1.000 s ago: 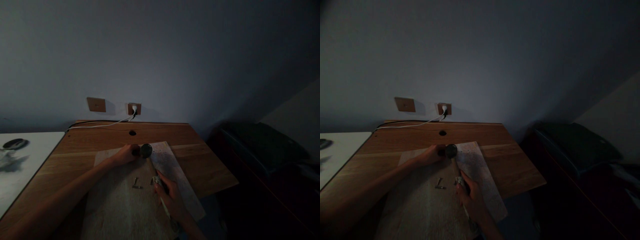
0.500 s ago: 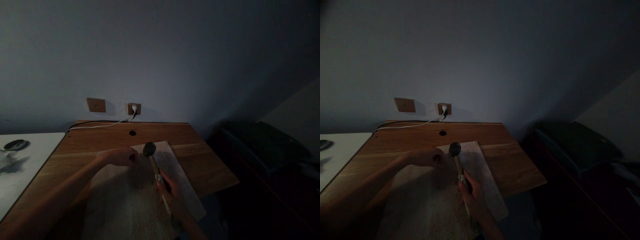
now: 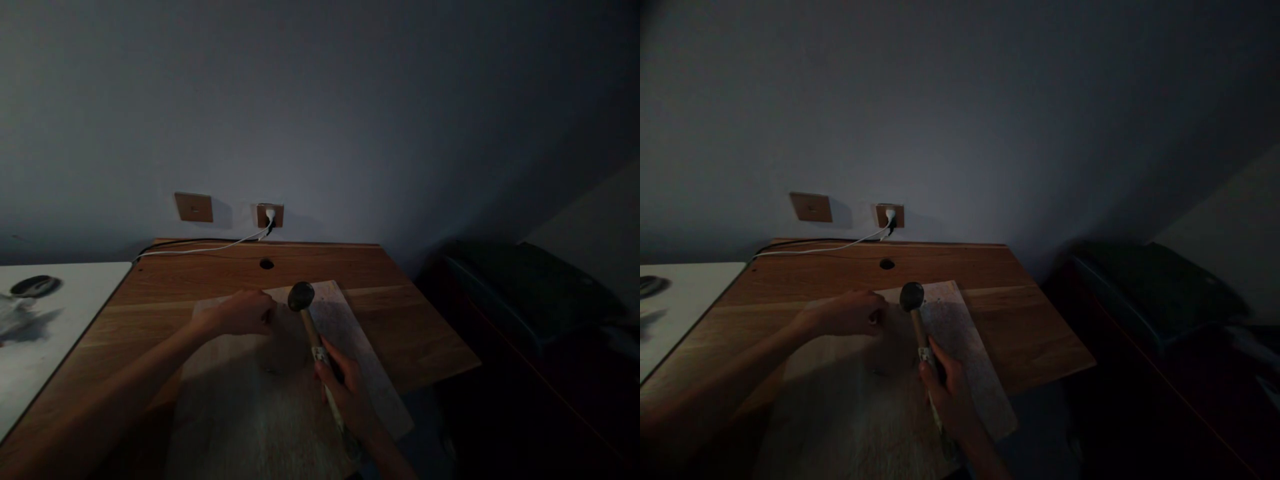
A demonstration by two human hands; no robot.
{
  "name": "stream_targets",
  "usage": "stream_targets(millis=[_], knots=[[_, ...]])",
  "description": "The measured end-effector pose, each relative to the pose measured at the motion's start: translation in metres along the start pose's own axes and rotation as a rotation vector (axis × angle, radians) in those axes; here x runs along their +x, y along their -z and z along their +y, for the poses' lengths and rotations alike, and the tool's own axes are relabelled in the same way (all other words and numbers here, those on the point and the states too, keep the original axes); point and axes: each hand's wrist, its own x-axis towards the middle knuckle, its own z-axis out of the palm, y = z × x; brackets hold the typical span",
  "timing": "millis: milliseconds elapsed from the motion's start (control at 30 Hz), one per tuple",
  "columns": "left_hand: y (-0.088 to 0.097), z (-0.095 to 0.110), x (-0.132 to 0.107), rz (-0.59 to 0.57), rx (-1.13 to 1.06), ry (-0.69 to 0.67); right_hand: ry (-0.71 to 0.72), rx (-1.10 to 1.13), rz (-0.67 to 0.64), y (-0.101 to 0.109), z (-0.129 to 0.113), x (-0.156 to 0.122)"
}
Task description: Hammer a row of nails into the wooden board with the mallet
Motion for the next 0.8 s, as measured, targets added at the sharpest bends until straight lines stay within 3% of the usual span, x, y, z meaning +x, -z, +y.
stream_targets(millis=[233, 467, 800], knots=[[0.006, -0.034, 0.011, 0.076, -0.131, -0.060, 0.000, 0.016, -0.020, 0.000, -0.001, 0.001], [0.000, -0.032, 0.014, 0.045, -0.218, -0.064, 0.014, -0.017, -0.026, 0.002, -0.003, 0.000], [-0.008, -0.036, 0.017, 0.110, -0.268, -0.069, 0.011, 0.020, -0.038, 0.002, 0.002, 0.000]])
